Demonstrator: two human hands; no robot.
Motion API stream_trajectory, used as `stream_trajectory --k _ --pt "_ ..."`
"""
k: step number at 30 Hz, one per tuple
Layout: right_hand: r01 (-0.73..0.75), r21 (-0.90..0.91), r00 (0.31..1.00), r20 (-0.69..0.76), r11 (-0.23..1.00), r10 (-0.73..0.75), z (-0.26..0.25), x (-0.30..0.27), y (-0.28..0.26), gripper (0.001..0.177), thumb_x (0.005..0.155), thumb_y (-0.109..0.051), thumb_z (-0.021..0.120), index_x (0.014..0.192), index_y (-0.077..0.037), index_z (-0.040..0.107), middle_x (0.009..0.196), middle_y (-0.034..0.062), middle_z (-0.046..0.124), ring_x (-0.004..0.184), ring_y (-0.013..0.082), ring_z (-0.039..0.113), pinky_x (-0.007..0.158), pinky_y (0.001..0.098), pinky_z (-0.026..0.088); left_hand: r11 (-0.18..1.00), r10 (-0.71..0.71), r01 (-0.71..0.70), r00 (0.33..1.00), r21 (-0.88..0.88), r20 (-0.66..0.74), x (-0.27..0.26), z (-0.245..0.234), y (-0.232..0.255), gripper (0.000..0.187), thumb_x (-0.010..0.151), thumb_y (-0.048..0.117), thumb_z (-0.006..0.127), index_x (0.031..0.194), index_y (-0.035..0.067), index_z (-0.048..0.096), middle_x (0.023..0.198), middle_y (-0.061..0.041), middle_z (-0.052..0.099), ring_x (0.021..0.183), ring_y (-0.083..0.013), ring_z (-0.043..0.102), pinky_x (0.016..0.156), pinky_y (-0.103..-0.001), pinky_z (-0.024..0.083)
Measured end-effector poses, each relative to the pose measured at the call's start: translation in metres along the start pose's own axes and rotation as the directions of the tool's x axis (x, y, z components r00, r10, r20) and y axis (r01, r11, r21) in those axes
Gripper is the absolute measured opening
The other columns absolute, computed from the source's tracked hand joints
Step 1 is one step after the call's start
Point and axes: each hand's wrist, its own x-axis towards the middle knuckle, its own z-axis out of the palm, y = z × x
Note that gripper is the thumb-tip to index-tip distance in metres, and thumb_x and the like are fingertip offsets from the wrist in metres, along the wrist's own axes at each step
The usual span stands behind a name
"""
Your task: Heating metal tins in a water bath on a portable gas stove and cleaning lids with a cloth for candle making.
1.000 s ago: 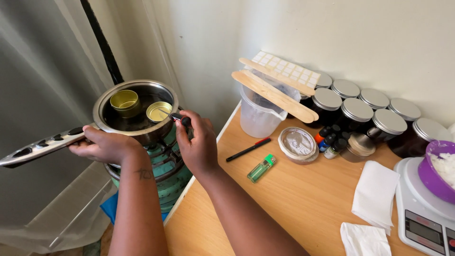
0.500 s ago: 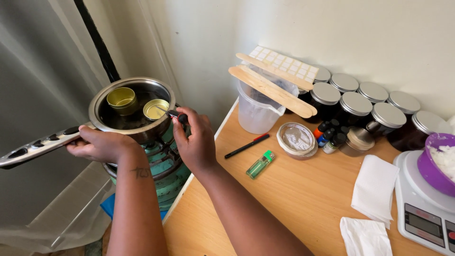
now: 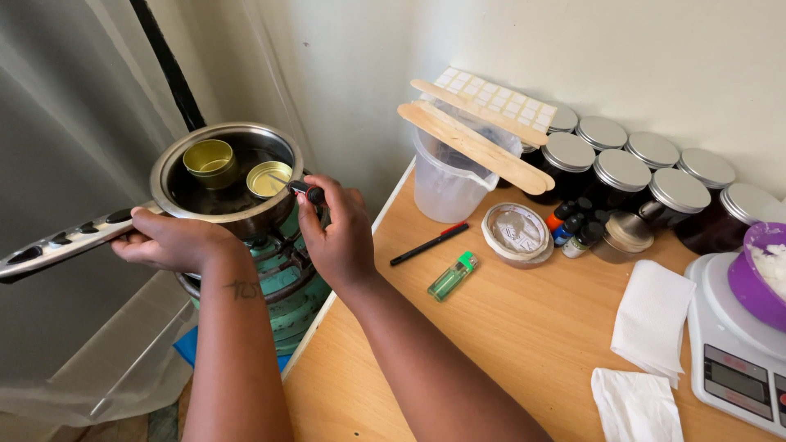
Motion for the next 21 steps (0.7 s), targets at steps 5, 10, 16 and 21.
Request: stream_trajectory --k 5,10,16,21 --pt "0.006 -0.01 1.0 0.003 1.0 -0.006 0.0 0.0 0.0 0.025 0.109 -0.025 0.063 0.13 -0.012 0.066 0.111 0.0068 0.076 0.101 0.0278 0.066 0.083 0.0424 0.058 0.999 -0.004 0.005 1.0 0.034 -0.023 0.0 0.0 -0.001 0.064 0.095 0.021 0.069 0.153 0.002 0.05 0.15 -0.026 0.065 0.129 -0.0342 0.075 0.112 -0.037 0.058" --pt "-0.005 0.001 1.0 0.001 1.0 0.005 0.001 -0.002 -0.002 0.024 0.108 -0.025 0.064 0.13 -0.014 0.066 0.111 0.0058 0.076 0.102 0.027 0.066 0.086 0.0421 0.058 0.999 -0.001 0.002 1.0 0.046 -0.023 0.005 -0.002 -0.006 0.066 0.095 0.022 0.069 0.154 0.001 0.049 0.151 -0.027 0.065 0.131 -0.0349 0.074 0.113 -0.038 0.057" --pt "-0.003 0.006 1.0 0.012 1.0 0.003 0.0 0.001 -0.001 0.025 0.108 -0.024 0.064 0.131 -0.013 0.066 0.11 0.0059 0.076 0.103 0.027 0.066 0.086 0.0419 0.058 0.997 0.002 0.001 0.999 0.084 -0.034 0.002 -0.001 -0.007 0.066 0.095 0.025 0.07 0.153 0.003 0.049 0.153 -0.027 0.063 0.132 -0.0356 0.073 0.113 -0.038 0.055" --pt "0.01 0.001 1.0 0.003 1.0 -0.01 0.001 0.0 -0.001 0.025 0.109 -0.024 0.064 0.131 -0.012 0.067 0.11 0.0063 0.076 0.1 0.0267 0.065 0.085 0.0411 0.058 0.993 0.004 0.0 0.999 0.117 -0.04 0.0 -0.002 -0.003 0.067 0.096 0.025 0.07 0.154 0.002 0.047 0.154 -0.027 0.061 0.134 -0.035 0.072 0.113 -0.037 0.056"
